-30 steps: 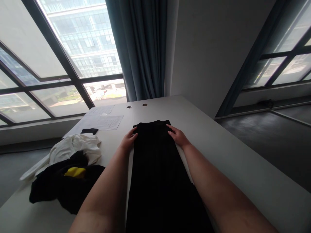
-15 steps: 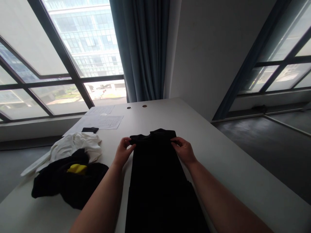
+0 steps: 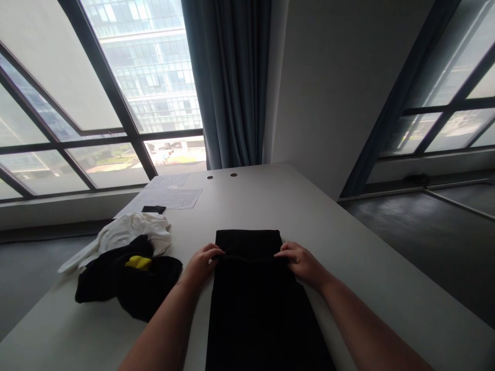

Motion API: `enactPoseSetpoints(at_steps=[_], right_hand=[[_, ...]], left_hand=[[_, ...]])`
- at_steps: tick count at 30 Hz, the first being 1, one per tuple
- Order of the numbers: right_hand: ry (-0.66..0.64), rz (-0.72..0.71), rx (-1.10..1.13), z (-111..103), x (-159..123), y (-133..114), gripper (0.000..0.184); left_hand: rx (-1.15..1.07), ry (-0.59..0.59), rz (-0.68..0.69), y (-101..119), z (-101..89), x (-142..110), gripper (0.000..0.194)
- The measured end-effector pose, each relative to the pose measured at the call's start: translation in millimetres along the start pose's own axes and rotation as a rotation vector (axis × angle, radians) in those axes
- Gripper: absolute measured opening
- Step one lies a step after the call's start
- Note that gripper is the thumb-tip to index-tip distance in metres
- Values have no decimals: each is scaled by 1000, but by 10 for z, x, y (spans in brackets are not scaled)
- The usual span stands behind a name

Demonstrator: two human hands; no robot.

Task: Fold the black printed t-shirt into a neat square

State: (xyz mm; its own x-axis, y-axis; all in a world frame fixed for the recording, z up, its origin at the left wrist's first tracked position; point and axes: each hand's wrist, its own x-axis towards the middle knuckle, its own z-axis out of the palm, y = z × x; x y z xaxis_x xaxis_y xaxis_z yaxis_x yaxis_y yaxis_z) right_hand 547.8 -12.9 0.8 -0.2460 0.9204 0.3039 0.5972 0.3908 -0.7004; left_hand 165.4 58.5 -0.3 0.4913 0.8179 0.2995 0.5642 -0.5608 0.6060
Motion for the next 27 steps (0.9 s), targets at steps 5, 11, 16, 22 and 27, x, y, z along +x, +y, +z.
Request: enactPoseSetpoints(at_steps=[5, 11, 16, 22, 27], right_hand=[[-9, 5, 6, -58, -20, 32, 40], [59, -39, -121, -61, 19, 93, 46], [198, 151, -357, 238, 335, 49, 50], [-33, 336, -496, 547, 476, 177, 70], [16, 247, -341, 455, 381, 292, 70]], left_hand=[[69, 0, 52, 122, -39, -25, 29], [-47, -193, 95, 246, -146, 9, 27], [21, 187, -141, 142, 173, 364, 34], [117, 65, -362, -1, 599, 510, 83], [-84, 116, -285, -48, 536, 367, 82]])
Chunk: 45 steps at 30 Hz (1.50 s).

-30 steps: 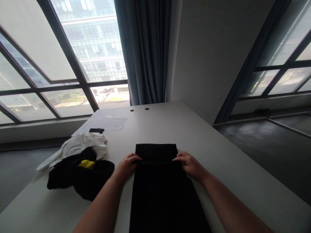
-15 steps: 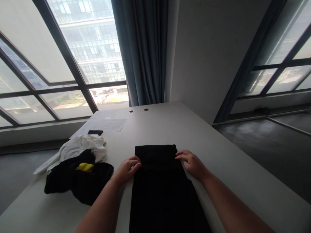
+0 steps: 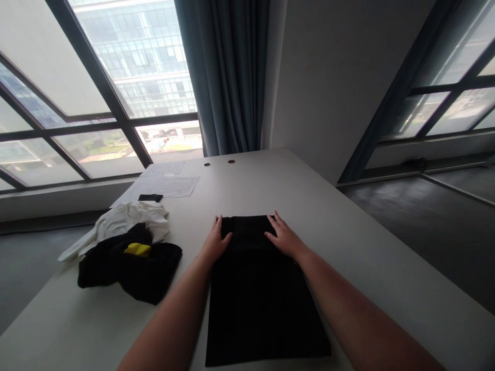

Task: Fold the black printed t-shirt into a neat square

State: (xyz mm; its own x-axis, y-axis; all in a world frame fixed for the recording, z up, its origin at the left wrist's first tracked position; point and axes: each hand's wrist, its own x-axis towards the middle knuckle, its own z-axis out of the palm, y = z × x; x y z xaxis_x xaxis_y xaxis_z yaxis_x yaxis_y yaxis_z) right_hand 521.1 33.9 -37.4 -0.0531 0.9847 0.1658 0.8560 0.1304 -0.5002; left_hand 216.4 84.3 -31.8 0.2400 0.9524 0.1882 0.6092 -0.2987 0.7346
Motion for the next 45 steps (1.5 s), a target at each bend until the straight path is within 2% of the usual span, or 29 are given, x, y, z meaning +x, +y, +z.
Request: enactPoseSetpoints(at_steps=[4, 6, 12, 14, 18, 25, 27, 30, 32, 37, 39, 42, 43, 45], right_hand=[[131, 6, 83, -90, -51, 42, 63], [175, 28, 51, -127, -78, 36, 60], [238, 51, -116, -251, -177, -87, 44], [201, 63, -108, -291, -224, -146, 43], [102, 90, -96, -335, -364, -249, 48], [97, 119, -60, -322, -549, -293, 47], [123, 133, -18, -315, -543, -262, 41], [154, 178, 20, -305, -521, -207, 33], [143, 197, -18, -298, -513, -187, 31], [109, 193, -255, -343, -540, -267, 29], [157, 155, -322, -379, -573, -356, 31], [218, -22, -302, -380, -656, -519, 43], [188, -103, -270, -356, -691, -570, 47], [41, -231, -214, -284, -760, -650, 54]], left_hand=[[-210, 63, -80, -36, -108, 10, 66], [-196, 45, -142, -26, -139, 19, 66], [293, 68, -119, 172, -186, -87, 65], [389, 72, -139, 246, -218, -144, 62], [410, 55, -172, 354, -319, -254, 54], [431, 18, -183, 469, -390, -425, 55], [364, 25, -178, 452, -389, -436, 50], [187, -20, -241, 394, -400, -438, 39], [190, -68, -260, 366, -416, -449, 36], [496, -124, -206, 444, -461, -516, 44], [568, -71, -181, 512, -466, -548, 53], [552, 37, 36, 571, -416, -594, 58], [519, 17, 133, 571, -381, -607, 57], [455, -127, 268, 542, -297, -628, 57]])
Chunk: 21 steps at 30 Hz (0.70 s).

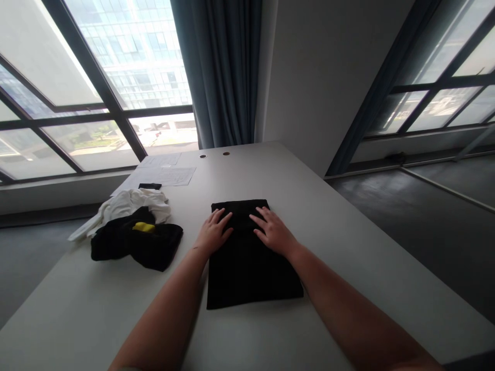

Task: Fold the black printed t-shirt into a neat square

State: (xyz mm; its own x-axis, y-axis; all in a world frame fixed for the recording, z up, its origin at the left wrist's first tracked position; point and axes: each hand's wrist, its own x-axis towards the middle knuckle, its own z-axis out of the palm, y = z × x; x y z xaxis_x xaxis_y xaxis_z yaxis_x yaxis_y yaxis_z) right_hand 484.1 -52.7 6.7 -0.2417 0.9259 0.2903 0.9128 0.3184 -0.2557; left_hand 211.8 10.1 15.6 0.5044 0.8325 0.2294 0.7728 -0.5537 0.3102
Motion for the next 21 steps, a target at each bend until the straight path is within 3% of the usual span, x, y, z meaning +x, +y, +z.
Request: enactPoseSetpoints(at_steps=[4, 7, 10, 13, 16, 19, 21], right_hand=[[-266, -53, 57, 90, -71, -87, 57], [-300, -48, 72, 43, -108, -83, 57], [-277, -66, 87, -71, -227, -129, 58], [-217, -102, 131, -187, -497, -259, 61], [-228, -159, 208, -296, -879, -413, 69], [-316, -202, 269, -374, -1253, -488, 84], [-335, -205, 277, -384, -1438, -457, 84]], left_hand=[[-53, -197, 24, -14, 141, -43, 54], [-44, -179, -26, 14, 131, -152, 51], [-34, -106, 8, 124, 55, -390, 50], [-82, -105, 153, 276, -49, -755, 60], [-143, -206, 312, 388, -159, -1158, 81], [-142, -250, 337, 410, -237, -1483, 89], [-121, -226, 302, 385, -259, -1624, 79]])
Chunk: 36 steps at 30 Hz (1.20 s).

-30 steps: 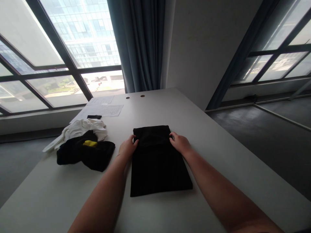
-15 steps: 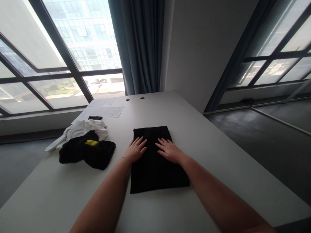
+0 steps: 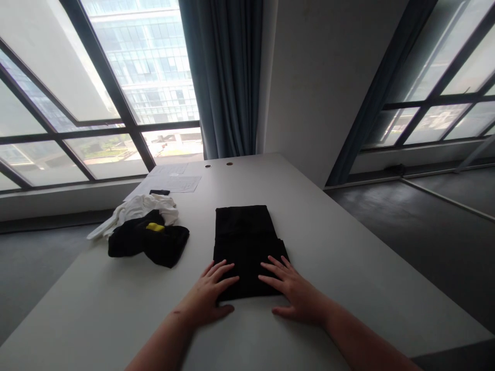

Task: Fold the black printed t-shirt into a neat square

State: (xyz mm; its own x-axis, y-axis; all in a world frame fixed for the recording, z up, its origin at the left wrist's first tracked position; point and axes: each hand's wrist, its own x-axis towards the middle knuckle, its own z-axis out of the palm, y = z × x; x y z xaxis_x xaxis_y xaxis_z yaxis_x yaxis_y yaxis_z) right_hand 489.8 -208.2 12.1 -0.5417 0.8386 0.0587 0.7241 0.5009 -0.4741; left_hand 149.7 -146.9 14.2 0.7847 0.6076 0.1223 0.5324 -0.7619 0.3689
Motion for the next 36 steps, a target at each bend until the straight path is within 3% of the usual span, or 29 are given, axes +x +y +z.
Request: enactPoseSetpoints(at_steps=[3, 7, 11, 17, 22, 26, 32, 36], right_hand=[[112, 29, -9, 59, -162, 126, 70], [269, 99, 47, 87, -216, 309, 85], [266, 145, 108, 84, -167, 371, 84], [336, 195, 129, -2, -22, 455, 67], [242, 132, 139, -113, -4, 490, 47], [257, 91, 175, -89, -38, 487, 47], [318, 40, 280, -57, -76, 514, 46], [365, 43, 359, -54, -75, 477, 32]], left_hand=[[35, 64, -40, -24, 20, -107, 69], [17, 103, -54, -80, 29, -114, 71], [-34, 122, -93, -127, 16, -98, 64], [-82, 144, -120, -211, -8, -91, 59], [-113, 209, -141, -292, 21, -50, 61], [-188, 258, -110, -335, 23, -61, 58], [-229, 292, -104, -339, 11, -60, 36], [-254, 371, -102, -302, 26, -25, 26]])
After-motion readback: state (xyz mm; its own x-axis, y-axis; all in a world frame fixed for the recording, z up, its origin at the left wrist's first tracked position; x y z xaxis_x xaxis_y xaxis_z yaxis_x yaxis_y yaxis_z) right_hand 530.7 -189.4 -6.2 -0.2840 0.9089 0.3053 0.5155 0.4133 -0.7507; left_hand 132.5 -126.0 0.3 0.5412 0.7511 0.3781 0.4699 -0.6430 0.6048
